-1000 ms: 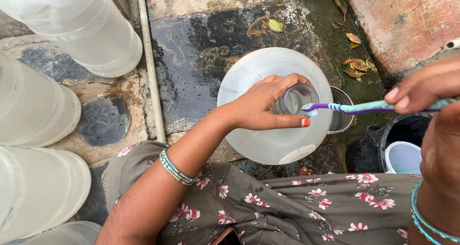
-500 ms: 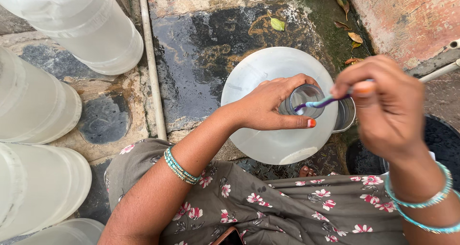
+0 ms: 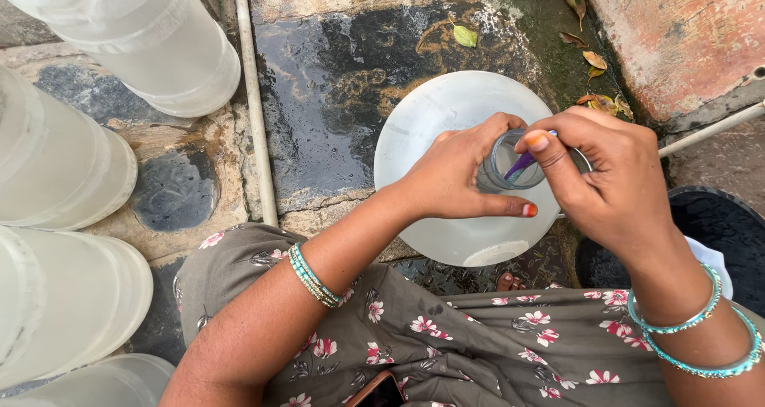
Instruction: The person scrubs the inside of a small plastic bottle with a toothbrush, then wipes the outside of a large water jug with a green sponge. The person is sitting on the ground surrounded by several large water jugs.
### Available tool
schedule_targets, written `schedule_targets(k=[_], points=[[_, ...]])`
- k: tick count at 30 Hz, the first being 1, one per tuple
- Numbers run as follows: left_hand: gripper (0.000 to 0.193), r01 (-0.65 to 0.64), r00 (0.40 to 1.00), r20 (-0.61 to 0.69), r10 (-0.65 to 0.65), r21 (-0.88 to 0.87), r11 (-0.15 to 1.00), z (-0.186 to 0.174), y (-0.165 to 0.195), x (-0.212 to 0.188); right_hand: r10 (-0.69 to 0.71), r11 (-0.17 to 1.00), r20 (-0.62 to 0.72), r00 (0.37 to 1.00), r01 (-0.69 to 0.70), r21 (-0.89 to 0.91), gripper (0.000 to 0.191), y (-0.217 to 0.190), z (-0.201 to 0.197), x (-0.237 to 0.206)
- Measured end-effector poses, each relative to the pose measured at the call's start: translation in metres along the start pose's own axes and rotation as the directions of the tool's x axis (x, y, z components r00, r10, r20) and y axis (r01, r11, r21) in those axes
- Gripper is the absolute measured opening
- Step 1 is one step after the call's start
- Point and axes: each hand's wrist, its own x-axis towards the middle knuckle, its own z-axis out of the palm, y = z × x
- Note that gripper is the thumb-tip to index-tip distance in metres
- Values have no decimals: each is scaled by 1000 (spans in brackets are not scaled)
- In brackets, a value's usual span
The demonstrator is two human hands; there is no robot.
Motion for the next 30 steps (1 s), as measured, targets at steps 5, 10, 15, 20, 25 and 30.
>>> schedule_targets(k=[5, 10, 15, 20, 25, 30], points=[[66, -49, 989, -138, 59, 75, 996, 14, 0, 4, -107, 984, -10, 994, 105, -143, 16, 14, 1, -3], [68, -30, 997, -67, 42, 168, 985, 2, 1, 8, -233, 947, 69, 970, 242, -212, 15, 9, 5, -3], [82, -82, 994, 85, 64, 228, 970, -20, 2, 9, -116, 992, 31, 993, 118, -53, 28, 10, 3, -3], [85, -141, 975, 182, 123, 89, 986, -23, 1, 5, 58, 986, 15, 998, -60, 157, 37, 30, 7, -4], [80, -70, 988, 133, 74, -40, 997, -16, -3, 3, 230, 834, 18, 973, -207, 512, 38, 39, 16, -4], [78, -39, 991, 123, 50, -89, 995, -22, -12, 7, 237, 731, -82, 968, -122, 672, 35, 35, 23, -4]])
